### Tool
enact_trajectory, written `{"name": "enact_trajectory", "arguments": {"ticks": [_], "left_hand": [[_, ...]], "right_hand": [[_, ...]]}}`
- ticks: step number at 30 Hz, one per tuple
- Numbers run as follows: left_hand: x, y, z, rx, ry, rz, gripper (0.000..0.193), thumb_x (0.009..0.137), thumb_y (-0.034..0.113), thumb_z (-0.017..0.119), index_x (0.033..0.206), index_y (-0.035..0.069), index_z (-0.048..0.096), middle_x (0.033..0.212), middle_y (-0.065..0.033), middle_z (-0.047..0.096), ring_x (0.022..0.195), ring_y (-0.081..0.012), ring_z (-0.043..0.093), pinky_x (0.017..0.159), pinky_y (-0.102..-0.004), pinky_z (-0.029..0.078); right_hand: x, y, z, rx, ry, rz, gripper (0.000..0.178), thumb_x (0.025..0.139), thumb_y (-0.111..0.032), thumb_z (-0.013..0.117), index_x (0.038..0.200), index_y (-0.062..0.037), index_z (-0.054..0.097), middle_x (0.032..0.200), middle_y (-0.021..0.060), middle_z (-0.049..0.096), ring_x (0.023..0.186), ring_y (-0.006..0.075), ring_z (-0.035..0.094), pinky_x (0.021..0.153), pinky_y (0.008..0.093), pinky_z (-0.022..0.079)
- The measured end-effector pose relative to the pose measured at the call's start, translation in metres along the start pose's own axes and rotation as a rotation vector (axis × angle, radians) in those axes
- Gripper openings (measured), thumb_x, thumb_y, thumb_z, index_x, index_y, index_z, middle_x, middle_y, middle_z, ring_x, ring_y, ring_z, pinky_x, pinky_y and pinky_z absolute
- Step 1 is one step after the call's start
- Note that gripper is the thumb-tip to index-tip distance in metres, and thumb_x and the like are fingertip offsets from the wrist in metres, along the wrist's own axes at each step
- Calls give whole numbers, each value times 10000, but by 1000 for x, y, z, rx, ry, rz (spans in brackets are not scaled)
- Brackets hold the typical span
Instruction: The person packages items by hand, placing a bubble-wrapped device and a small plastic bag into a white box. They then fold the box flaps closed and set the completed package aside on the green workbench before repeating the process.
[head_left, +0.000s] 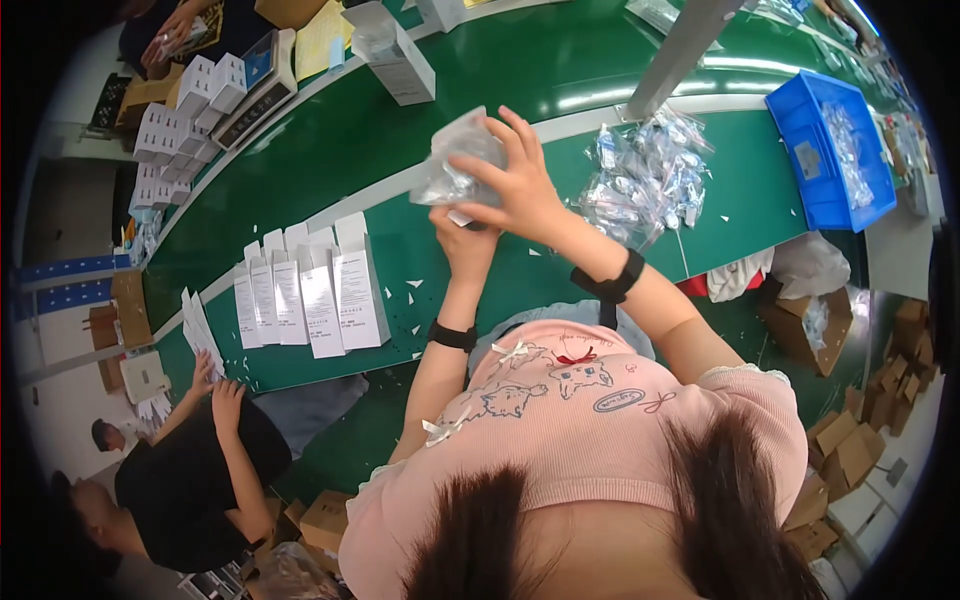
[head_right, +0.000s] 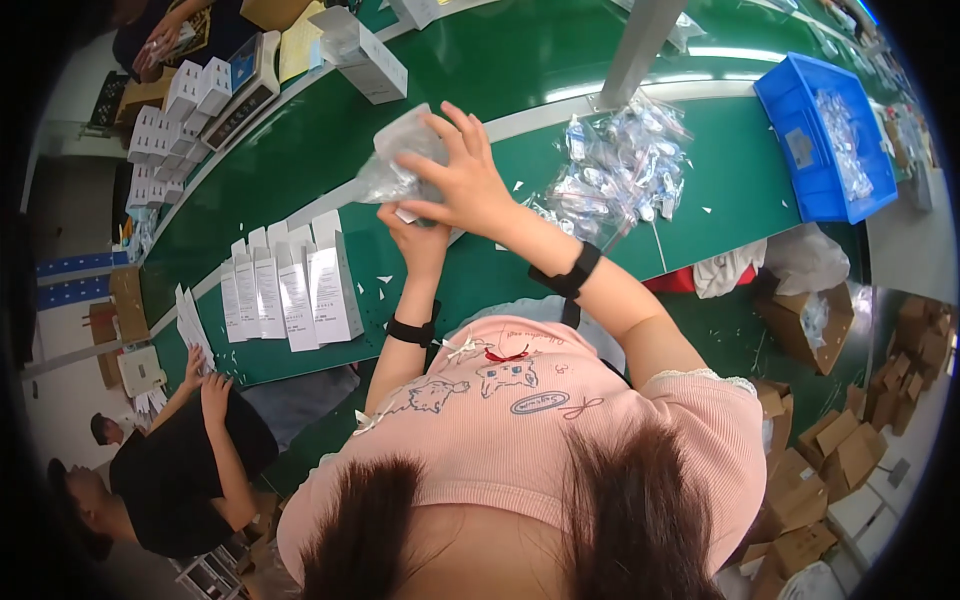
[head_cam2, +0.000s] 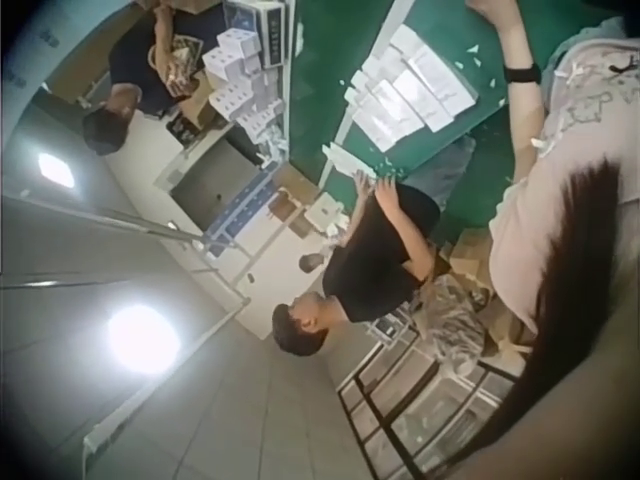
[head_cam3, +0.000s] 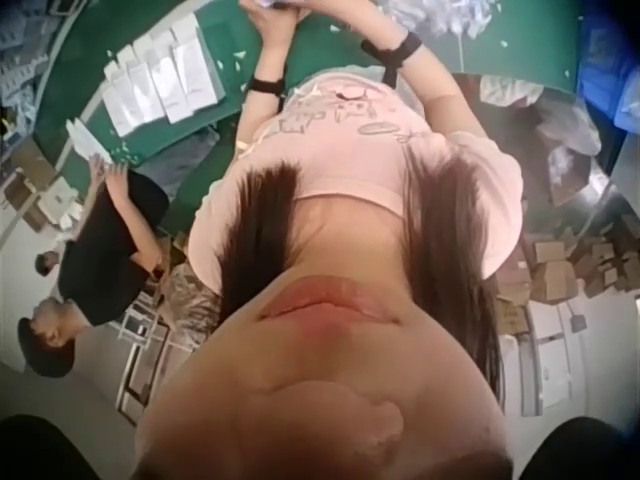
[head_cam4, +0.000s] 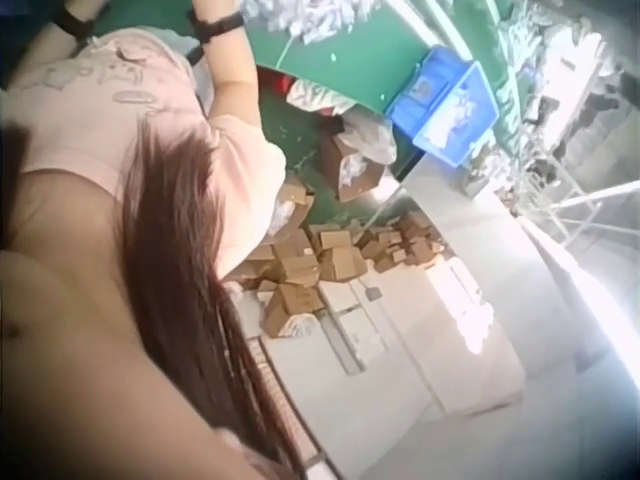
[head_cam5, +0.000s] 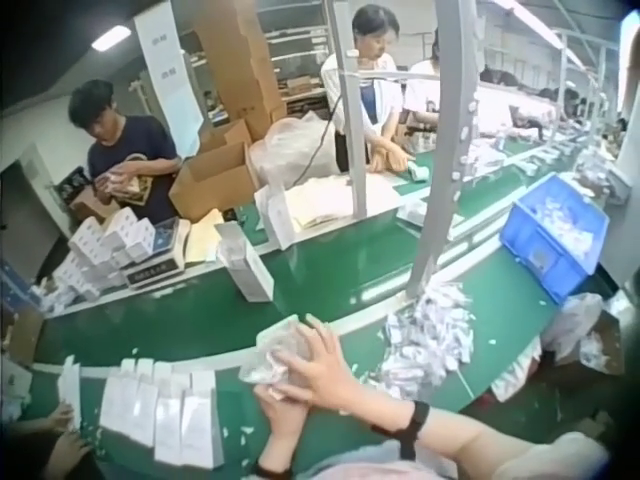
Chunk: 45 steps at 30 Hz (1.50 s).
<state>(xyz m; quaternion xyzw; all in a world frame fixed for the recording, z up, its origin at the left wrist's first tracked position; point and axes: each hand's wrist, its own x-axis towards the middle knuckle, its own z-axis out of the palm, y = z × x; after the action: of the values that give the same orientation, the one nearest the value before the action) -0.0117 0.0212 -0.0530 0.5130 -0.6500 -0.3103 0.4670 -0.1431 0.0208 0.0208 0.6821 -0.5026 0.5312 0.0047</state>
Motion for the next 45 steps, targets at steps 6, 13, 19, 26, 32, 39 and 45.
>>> {"name": "enact_trajectory", "arguments": {"ticks": [6,13,19,26,32,39,45], "left_hand": [[-7,-6,-26,-26,51,184,728,607,160,801,1097,46,274,1303,-279,279,1164,-347,379,944,-407,332],[-7,15,-53,20,60,197,680,615,160,786,1149,52,379,1343,-259,224,1186,-357,357,971,-394,310],[4,28,-65,239,63,178,276,610,153,773,783,34,592,1183,-236,449,961,-301,513,816,-338,402],[23,29,-73,267,95,45,210,590,87,745,638,-11,566,964,-175,596,631,-239,533,564,-295,415],[28,26,-71,242,110,54,212,592,93,744,640,-14,568,946,-139,609,531,-165,442,499,-272,372],[31,25,-74,190,112,-27,214,593,99,745,629,-1,559,975,-156,607,680,-219,554,535,-282,389],[26,26,-71,197,121,-31,219,605,123,749,642,5,568,995,-157,605,805,-219,574,562,-279,392]], "right_hand": [[-22,99,-33,-336,-113,418,329,731,-282,641,1004,-101,612,1159,128,484,1131,321,391,949,522,278],[-68,185,-47,-1044,-528,547,271,670,-282,702,811,-56,652,1182,86,481,1191,301,320,877,699,190],[-48,141,-44,-907,-457,423,223,715,-222,688,767,-24,599,1124,111,520,1132,258,420,879,608,318],[6,20,-34,857,76,484,171,735,34,645,804,-29,502,921,79,614,822,138,582,699,246,472],[8,-8,-3,570,-233,-60,199,692,8,671,830,-39,536,926,103,606,797,205,592,671,300,486],[4,-2,12,278,-511,-297,268,632,-59,694,867,-53,565,904,64,588,827,248,566,715,317,470],[2,-17,4,45,-528,-453,265,649,-166,686,872,-72,578,894,4,570,974,231,492,889,416,364]]}}
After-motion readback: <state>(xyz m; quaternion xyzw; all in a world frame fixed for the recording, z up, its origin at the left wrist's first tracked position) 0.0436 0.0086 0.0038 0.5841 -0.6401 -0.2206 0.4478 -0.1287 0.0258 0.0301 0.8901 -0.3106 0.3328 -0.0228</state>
